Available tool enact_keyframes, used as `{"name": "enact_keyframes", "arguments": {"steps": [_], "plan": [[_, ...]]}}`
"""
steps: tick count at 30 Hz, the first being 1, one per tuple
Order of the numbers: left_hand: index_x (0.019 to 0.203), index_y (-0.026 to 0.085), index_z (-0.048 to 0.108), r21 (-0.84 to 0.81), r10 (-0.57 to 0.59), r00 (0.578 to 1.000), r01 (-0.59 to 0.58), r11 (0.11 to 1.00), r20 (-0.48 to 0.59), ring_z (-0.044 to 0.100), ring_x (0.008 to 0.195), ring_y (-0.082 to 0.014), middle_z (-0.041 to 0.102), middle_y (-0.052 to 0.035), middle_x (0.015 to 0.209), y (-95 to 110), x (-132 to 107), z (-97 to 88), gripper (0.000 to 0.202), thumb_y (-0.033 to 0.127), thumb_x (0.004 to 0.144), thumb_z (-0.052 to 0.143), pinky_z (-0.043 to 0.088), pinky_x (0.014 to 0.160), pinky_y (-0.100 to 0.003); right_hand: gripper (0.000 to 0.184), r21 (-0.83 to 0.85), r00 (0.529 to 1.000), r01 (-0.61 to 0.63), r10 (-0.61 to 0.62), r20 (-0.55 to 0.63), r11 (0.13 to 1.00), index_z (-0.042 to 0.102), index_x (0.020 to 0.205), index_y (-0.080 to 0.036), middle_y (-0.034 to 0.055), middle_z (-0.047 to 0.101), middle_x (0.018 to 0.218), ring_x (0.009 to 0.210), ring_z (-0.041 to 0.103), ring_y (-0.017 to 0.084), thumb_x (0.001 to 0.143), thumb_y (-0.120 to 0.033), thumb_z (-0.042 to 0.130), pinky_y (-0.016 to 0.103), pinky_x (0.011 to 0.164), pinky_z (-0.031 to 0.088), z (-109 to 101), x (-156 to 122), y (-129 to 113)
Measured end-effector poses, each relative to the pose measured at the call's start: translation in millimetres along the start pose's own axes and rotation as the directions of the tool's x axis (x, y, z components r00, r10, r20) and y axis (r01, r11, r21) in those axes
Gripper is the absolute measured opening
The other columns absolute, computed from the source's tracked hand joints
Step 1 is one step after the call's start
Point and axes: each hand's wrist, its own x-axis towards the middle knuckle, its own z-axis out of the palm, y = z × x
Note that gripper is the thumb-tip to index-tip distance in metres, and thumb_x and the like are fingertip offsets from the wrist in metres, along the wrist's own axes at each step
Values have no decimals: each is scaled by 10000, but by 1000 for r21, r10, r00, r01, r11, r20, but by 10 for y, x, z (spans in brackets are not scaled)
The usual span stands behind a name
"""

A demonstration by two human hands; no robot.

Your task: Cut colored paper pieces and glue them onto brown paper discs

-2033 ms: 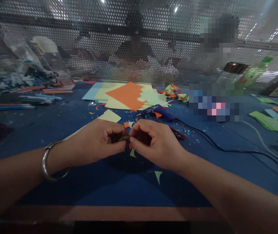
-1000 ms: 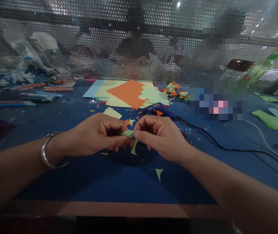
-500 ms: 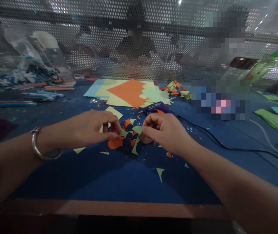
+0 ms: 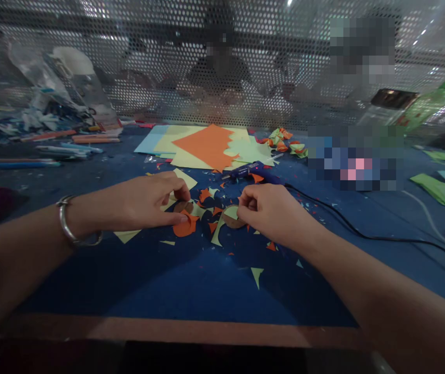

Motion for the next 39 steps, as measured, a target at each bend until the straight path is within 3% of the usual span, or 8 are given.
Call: {"name": "enact_keyframes", "arguments": {"steps": [6, 12, 18, 21, 24, 30, 34, 39], "plan": [[1008, 204, 555, -66, -68, 998, 68, 996, 10, 584, 729, -202, 664, -56, 925, -10, 14, -25, 296, 425, 825, 624, 341, 598, -306, 146, -7, 1000, -6, 6, -3, 1000, 639, 725, -200, 7, 685, 637, 548, 595, 142, 830, -300, 632, 278, 514, 379, 0, 1, 11], [1027, 198, 572, 54, 14, 986, -5, 999, -169, 570, 1012, -286, 593, -116, 1100, -36, -43, 44, 218, 355, 889, 513, 410, 813, -371, 130, -20, 996, -5, 4, -89, 1000, 681, 815, -207, -15, 664, 611, 501, 558, 128, 843, -330, 650, 275, 498, 359, -5, -28, 6], [898, 200, 622, 54, 35, 999, -34, 998, -23, 561, 970, -280, 593, -92, 998, 67, -106, 37, 208, 400, 853, 587, 408, 772, -362, 108, -2, 974, 71, -70, -217, 997, 665, 761, -205, -16, 641, 617, 487, 505, 102, 840, -274, 639, 262, 519, 390, -35, -57, -45], [939, 205, 641, 45, 18, 1000, -18, 999, -13, 565, 915, -267, 603, -83, 983, 86, -109, 57, 323, 514, 856, 604, 401, 736, -355, 104, 9, 968, 81, -77, -240, 997, 660, 745, -201, -18, 622, 601, 482, 487, 97, 833, -253, 638, 257, 507, 385, -37, -56, -51], [937, 205, 644, 30, 18, 1000, -18, 999, -2, 566, 822, -235, 618, -76, 965, 90, -101, 83, 315, 508, 858, 608, 388, 686, -338, 108, 33, 968, 85, -75, -238, 996, 669, 761, -198, -18, 621, 608, 488, 487, 97, 841, -264, 641, 255, 499, 384, -33, -56, -51], [863, 202, 617, -72, 4, 1000, -3, 997, 14, 532, 616, -155, 644, -23, 773, 126, -88, 28, 90, 207, 795, 558, 335, 568, -291, 112, 50, 956, 133, -115, -271, 990, 659, 756, -199, -13, 617, 625, 512, 504, 96, 858, -239, 637, 252, 517, 397, -25, -76, -72], [807, 197, 655, -177, -33, 999, 34, 984, 9, 519, 564, -131, 647, 10, 683, 78, -44, -79, 84, 209, 790, 573, 336, 555, -280, 98, 100, 946, 182, -146, -290, 978, 667, 819, -202, -3, 640, 689, 552, 523, 101, 890, -256, 628, 244, 530, 422, -13, -99, -88], [919, 180, 700, -422, -117, 984, 50, 905, -135, 623, 669, -145, 721, -15, 754, -32, 50, -79, 163, 262, 834, 588, 433, 631, -267, 110, 156, 939, 278, -233, -255, 948, 664, 850, -194, -1, 642, 688, 552, 559, 103, 916, -240, 589, 237, 529, 446, 18, -125, -157]]}}
